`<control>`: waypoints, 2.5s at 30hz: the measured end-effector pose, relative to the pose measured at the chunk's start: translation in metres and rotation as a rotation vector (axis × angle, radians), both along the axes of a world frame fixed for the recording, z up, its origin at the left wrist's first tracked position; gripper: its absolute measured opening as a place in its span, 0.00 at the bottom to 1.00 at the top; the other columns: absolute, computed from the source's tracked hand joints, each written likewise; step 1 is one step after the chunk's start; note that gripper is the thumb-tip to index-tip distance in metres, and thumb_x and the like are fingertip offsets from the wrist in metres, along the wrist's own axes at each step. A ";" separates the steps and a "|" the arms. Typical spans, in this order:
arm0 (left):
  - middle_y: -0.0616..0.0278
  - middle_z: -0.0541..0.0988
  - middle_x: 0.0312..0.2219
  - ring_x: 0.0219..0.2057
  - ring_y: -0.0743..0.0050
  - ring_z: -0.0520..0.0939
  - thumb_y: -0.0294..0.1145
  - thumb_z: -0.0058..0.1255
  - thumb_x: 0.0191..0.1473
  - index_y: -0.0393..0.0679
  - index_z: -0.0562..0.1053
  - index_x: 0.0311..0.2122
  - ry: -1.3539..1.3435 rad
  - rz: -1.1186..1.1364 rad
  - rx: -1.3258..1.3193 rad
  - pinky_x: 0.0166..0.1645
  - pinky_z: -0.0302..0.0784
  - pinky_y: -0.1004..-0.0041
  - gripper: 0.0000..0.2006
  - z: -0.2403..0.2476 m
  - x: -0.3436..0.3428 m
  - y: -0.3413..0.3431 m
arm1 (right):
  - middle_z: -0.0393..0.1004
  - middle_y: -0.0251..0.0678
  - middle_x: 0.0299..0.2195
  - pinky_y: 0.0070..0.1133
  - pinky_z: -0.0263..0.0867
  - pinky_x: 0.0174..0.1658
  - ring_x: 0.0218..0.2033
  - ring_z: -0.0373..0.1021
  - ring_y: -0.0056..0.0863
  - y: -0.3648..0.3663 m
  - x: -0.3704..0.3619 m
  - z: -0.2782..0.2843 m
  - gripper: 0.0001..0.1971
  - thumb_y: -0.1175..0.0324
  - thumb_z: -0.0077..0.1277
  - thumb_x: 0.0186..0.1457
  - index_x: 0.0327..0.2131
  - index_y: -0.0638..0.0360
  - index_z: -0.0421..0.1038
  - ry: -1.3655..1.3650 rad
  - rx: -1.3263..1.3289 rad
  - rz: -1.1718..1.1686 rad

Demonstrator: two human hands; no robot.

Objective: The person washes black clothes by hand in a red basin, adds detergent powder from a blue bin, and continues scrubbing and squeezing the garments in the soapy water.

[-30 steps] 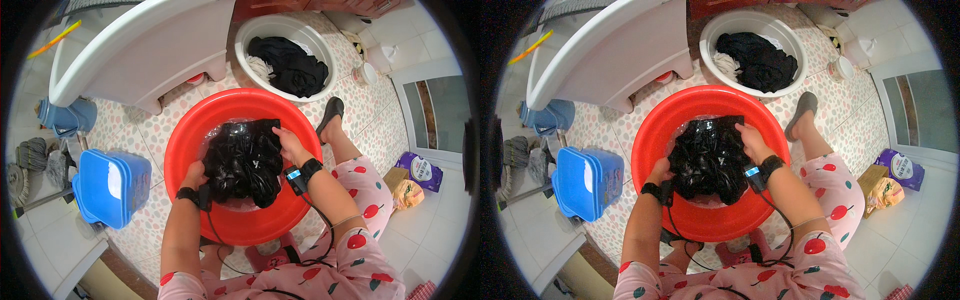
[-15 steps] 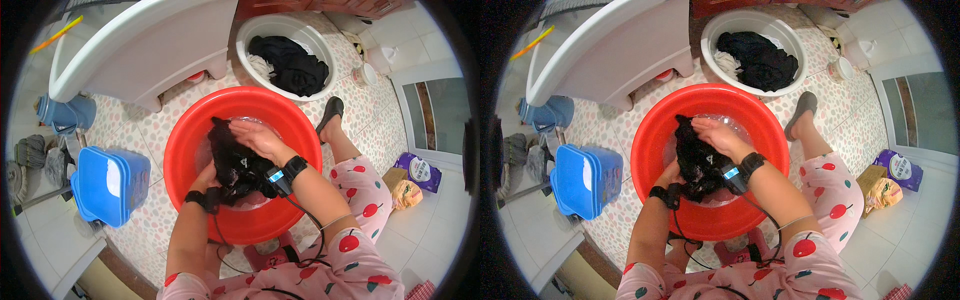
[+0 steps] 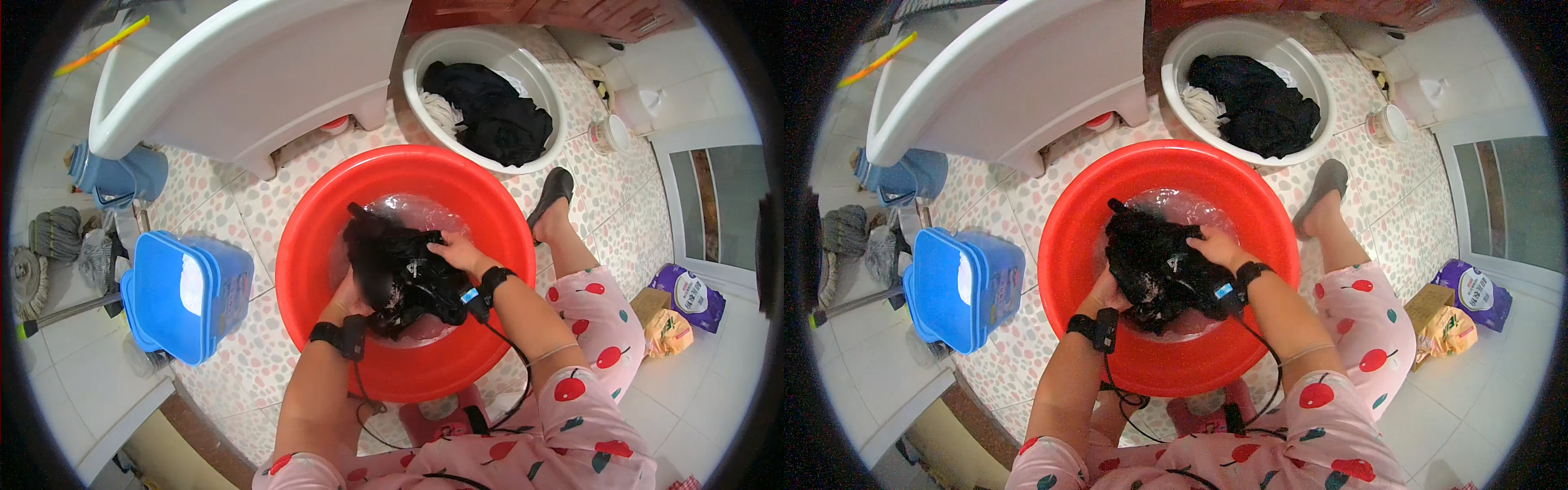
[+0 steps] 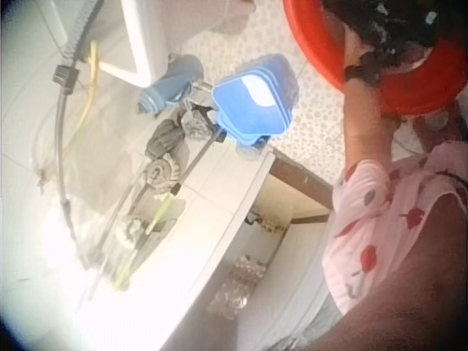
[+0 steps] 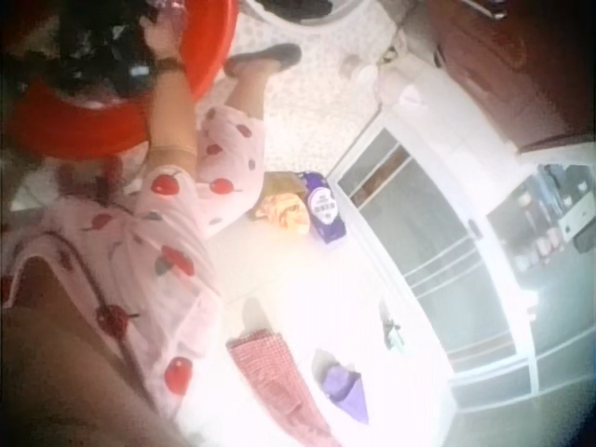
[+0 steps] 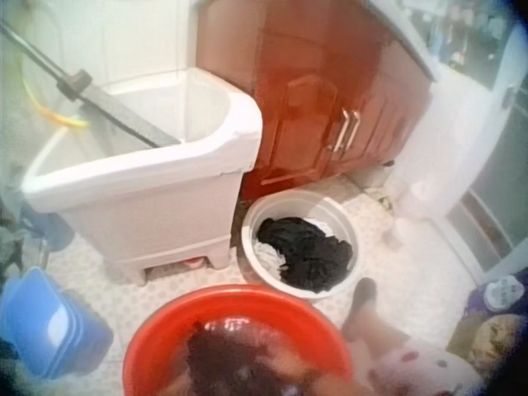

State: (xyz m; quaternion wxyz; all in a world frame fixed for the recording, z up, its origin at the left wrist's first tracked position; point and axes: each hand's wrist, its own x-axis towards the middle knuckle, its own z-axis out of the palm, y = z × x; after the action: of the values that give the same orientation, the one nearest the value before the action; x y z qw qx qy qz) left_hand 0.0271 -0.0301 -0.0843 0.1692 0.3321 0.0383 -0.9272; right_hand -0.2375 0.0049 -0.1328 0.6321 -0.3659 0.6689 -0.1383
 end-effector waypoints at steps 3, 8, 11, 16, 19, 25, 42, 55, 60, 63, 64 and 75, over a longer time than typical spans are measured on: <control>0.59 0.70 0.50 0.50 0.61 0.71 0.59 0.33 0.57 0.44 0.64 0.54 0.033 0.065 0.041 0.54 0.68 0.62 0.30 0.016 0.005 -0.001 | 0.72 0.43 0.41 0.24 0.63 0.47 0.40 0.70 0.32 0.000 0.041 0.064 0.18 0.61 0.41 0.59 0.51 0.56 0.64 0.023 -0.324 0.109; 0.60 0.71 0.49 0.49 0.60 0.72 0.61 0.33 0.55 0.45 0.66 0.52 0.012 0.133 0.032 0.55 0.67 0.62 0.31 0.017 -0.009 0.012 | 0.72 0.54 0.35 0.35 0.66 0.39 0.35 0.70 0.51 0.013 0.089 0.178 0.20 0.59 0.38 0.59 0.54 0.51 0.61 0.153 -0.331 0.406; 0.59 0.71 0.48 0.48 0.58 0.71 0.63 0.34 0.54 0.46 0.68 0.50 -0.060 0.218 0.042 0.54 0.67 0.61 0.32 0.052 -0.044 0.024 | 0.71 0.51 0.31 0.35 0.66 0.38 0.32 0.69 0.49 0.057 0.100 0.180 0.22 0.61 0.42 0.57 0.54 0.57 0.60 0.147 -0.505 0.408; 0.58 0.70 0.49 0.50 0.57 0.69 0.60 0.35 0.54 0.45 0.68 0.50 0.067 0.365 -0.019 0.55 0.65 0.58 0.30 0.045 -0.028 0.034 | 0.67 0.47 0.32 0.33 0.64 0.40 0.38 0.67 0.46 0.103 0.112 0.182 0.20 0.63 0.45 0.55 0.49 0.64 0.62 0.156 -0.728 0.387; 0.58 0.71 0.49 0.50 0.56 0.70 0.55 0.37 0.55 0.45 0.67 0.50 0.176 0.479 0.057 0.54 0.66 0.58 0.27 0.065 -0.036 0.030 | 0.68 0.45 0.34 0.28 0.62 0.38 0.35 0.66 0.40 0.122 0.104 0.157 0.17 0.58 0.44 0.56 0.35 0.66 0.66 0.168 -0.558 -0.105; 0.57 0.70 0.49 0.49 0.56 0.71 0.54 0.40 0.54 0.44 0.66 0.51 0.020 0.758 -0.067 0.53 0.67 0.57 0.27 0.096 -0.040 0.032 | 0.66 0.42 0.46 0.31 0.59 0.50 0.46 0.63 0.38 0.094 0.111 0.148 0.42 0.29 0.33 0.48 0.46 0.63 0.64 -0.638 0.388 -0.642; 0.53 0.65 0.53 0.54 0.50 0.64 0.49 0.31 0.58 0.43 0.66 0.51 0.120 1.015 0.059 0.59 0.56 0.49 0.24 0.090 0.023 0.043 | 0.69 0.44 0.44 0.27 0.63 0.49 0.43 0.67 0.36 0.015 0.112 0.078 0.17 0.72 0.44 0.54 0.46 0.71 0.63 -0.998 0.220 -1.193; 0.59 0.77 0.35 0.34 0.65 0.78 0.43 0.43 0.55 0.38 0.73 0.39 -0.241 0.417 -0.005 0.41 0.75 0.67 0.18 0.026 -0.033 0.074 | 0.71 0.40 0.40 0.24 0.62 0.46 0.42 0.67 0.29 0.098 0.139 0.154 0.21 0.62 0.53 0.52 0.47 0.65 0.65 -0.064 -0.409 -0.195; 0.56 0.73 0.42 0.42 0.60 0.75 0.38 0.37 0.58 0.41 0.67 0.47 -0.231 0.491 0.186 0.48 0.71 0.59 0.16 0.035 -0.080 0.110 | 0.73 0.54 0.29 0.36 0.65 0.35 0.31 0.70 0.53 0.040 0.093 0.110 0.16 0.62 0.49 0.52 0.36 0.68 0.69 0.411 -0.295 -0.337; 0.53 0.72 0.45 0.44 0.58 0.73 0.47 0.40 0.57 0.42 0.67 0.49 -0.130 0.465 0.122 0.51 0.68 0.57 0.22 0.053 -0.068 0.103 | 0.72 0.55 0.34 0.35 0.64 0.39 0.36 0.69 0.52 0.043 0.099 0.092 0.15 0.64 0.50 0.51 0.38 0.68 0.69 0.467 -0.618 -0.330; 0.53 0.73 0.44 0.44 0.57 0.74 0.51 0.41 0.56 0.42 0.67 0.49 0.011 0.599 0.256 0.51 0.68 0.56 0.24 0.069 -0.058 0.091 | 0.72 0.56 0.36 0.34 0.64 0.41 0.39 0.68 0.51 0.053 0.119 0.108 0.16 0.65 0.50 0.51 0.39 0.68 0.68 0.317 -0.498 -0.312; 0.57 0.76 0.37 0.37 0.60 0.77 0.49 0.39 0.57 0.42 0.71 0.42 -0.131 0.448 0.148 0.44 0.73 0.61 0.20 0.025 -0.090 0.108 | 0.72 0.47 0.34 0.32 0.63 0.42 0.37 0.68 0.44 0.034 0.077 0.071 0.13 0.72 0.44 0.52 0.42 0.68 0.64 0.289 -0.691 -0.370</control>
State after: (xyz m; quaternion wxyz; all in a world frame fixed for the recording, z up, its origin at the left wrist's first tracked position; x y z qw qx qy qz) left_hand -0.0634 0.0778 -0.0589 0.3480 0.3864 0.1676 -0.8375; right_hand -0.1609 0.0392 -0.0614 0.3363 -0.4457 0.7195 -0.4130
